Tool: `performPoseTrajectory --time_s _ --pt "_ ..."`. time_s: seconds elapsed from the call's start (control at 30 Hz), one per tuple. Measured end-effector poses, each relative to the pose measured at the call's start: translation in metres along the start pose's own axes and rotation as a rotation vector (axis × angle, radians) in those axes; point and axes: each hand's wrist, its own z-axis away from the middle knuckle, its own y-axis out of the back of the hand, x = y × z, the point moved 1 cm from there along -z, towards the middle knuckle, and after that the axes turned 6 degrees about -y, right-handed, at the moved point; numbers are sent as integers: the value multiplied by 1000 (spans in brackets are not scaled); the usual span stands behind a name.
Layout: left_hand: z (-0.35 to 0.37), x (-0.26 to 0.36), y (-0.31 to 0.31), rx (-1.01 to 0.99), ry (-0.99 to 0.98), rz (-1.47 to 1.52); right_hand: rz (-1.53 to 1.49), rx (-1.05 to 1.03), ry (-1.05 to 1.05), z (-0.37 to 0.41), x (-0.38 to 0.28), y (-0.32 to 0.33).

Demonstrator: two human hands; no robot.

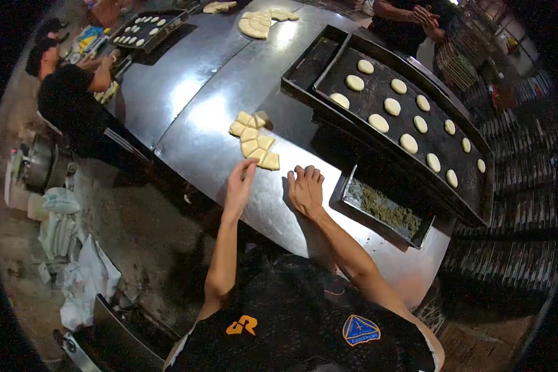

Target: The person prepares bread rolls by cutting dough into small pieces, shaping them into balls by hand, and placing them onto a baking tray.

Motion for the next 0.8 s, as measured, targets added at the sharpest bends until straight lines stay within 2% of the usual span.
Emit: performPoseTrajectory --time_s 0.07,0.1,0.13,0.17,0.2,0.23,0.27,0.33,0.4,0.43,0.5,0.53,0.6,0.63,0.67,0.7,0.73,0.77,0.8 --pt "-34 -2 -14 -199 -276 -243 -87 -19 78 -2 10 0" --pt "-48 -11 -16 -289 -491 -748 -107 -10 109 3 13 6" --pt "-59 -19 -19 -316 -525 -737 -17 -230 27 9 18 13" --pt "-69 -33 -23 -261 -308 -694 -59 -442 -85 18 24 23" --pt "-77 -42 -30 -224 -92 -647 -3 -549 -12 26 32 37" --pt "-82 -48 -28 -355 -224 -770 92 -695 63 28 46 29" --pt "-91 -53 -23 -474 -367 -892 70 -696 -6 35 39 64" --pt "-103 -37 -26 -641 -589 -1299 -348 -572 17 53 58 114" --pt "-76 7 -34 -739 -454 -1285 -688 -541 -112 60 77 171" --pt "-62 30 -42 -751 -483 -1278 -662 -413 -195 65 97 196" --pt "-35 57 -56 -741 -56 -706 -718 -122 -374 76 143 244" --pt "-28 51 -60 -755 -71 -710 -796 48 -474 80 169 267" --pt "-17 32 -69 -689 -244 -427 -571 429 -463 84 241 303" --pt "-10 23 -74 -706 -257 -424 -512 576 -485 82 282 316" --pt "-5 14 -78 -665 -210 -270 -450 720 -502 78 317 332" --pt "1 10 -82 -620 -159 -121 -293 753 -590 73 340 350" --pt "7 9 -87 -627 -167 -118 -134 780 -672 68 359 365" --pt "14 10 -91 -584 -42 35 -131 788 -672 63 379 373" --pt "19 11 -95 -536 86 186 90 709 -679 58 402 372"
